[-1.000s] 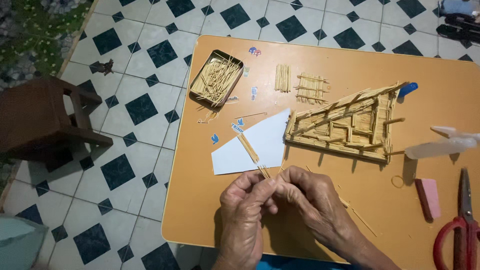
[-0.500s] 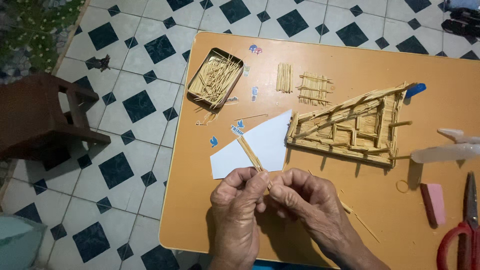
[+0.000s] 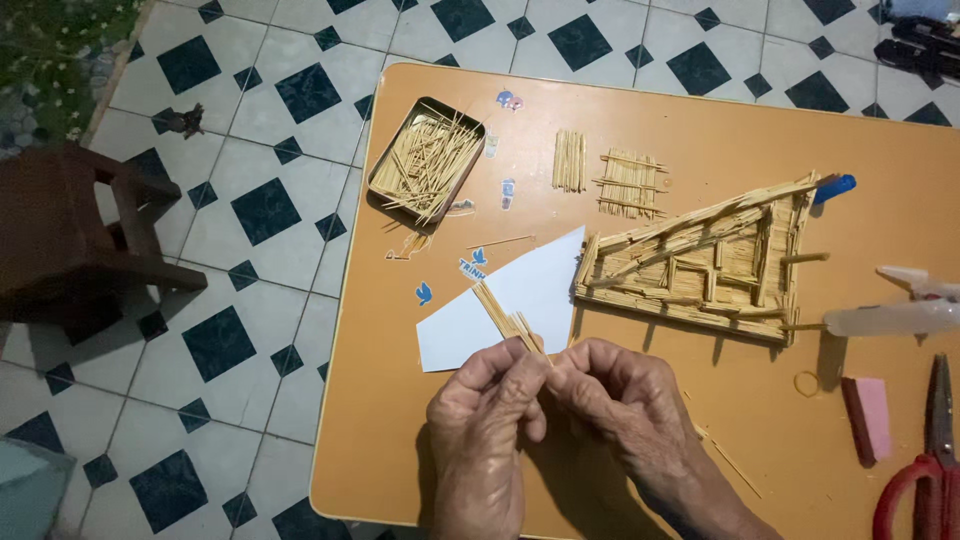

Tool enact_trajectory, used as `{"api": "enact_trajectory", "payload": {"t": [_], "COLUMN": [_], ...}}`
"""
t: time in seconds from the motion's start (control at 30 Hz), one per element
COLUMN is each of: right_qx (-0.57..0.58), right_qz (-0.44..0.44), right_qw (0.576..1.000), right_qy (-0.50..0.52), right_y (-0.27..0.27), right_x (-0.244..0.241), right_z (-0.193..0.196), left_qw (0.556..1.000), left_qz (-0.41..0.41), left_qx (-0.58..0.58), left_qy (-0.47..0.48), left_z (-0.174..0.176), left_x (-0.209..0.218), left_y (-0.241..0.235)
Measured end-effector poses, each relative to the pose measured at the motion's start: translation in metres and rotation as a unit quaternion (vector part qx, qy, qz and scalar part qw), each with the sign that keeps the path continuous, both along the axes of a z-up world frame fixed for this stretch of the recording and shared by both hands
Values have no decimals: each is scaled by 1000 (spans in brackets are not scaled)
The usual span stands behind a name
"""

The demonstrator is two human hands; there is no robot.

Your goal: The person assembles a small wooden craft model using toothpicks, scissors, and glue. They cut toothpicks to size, apply glue, and attach pieces to a partially built triangular frame on a table.

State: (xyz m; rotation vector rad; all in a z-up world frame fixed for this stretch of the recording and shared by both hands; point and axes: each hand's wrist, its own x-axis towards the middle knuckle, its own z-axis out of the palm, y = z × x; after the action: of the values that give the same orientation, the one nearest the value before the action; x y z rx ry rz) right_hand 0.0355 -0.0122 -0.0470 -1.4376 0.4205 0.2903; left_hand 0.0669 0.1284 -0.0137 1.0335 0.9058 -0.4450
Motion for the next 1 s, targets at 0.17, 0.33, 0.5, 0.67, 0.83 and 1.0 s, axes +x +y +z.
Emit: {"api": "enact_trajectory", "payload": {"t": [0.17,0.33,0.5,0.67,0.83,1.0], "right_qx": [-55,-124,-409,-475,-489,-476], "right_qz": [-12,-44,45,54,67,88], "right_qw": [998,991,909,878,868,875], "right_qy": [32,-24,-69,24,-57,-2], "right_y": [1,21,17,19,22,22], "right_x": [8,27,40,49,49,50], "right_z": [-11,3,-4,-10,-14,-16], "left_qw": [1000,970,717,626,590,566], "left_qz": [-1,-106,-205,-228,-243,-236], "left_qx": [-6,203,518,486,485,516], "left_qy": [-12,-76,-420,-566,-598,-598], "left_z": [-2,-2,-38,-48,-55,-58], "left_x": [-2,-5,-2,18,24,28], "left_y": [6,24,34,37,37,35]}}
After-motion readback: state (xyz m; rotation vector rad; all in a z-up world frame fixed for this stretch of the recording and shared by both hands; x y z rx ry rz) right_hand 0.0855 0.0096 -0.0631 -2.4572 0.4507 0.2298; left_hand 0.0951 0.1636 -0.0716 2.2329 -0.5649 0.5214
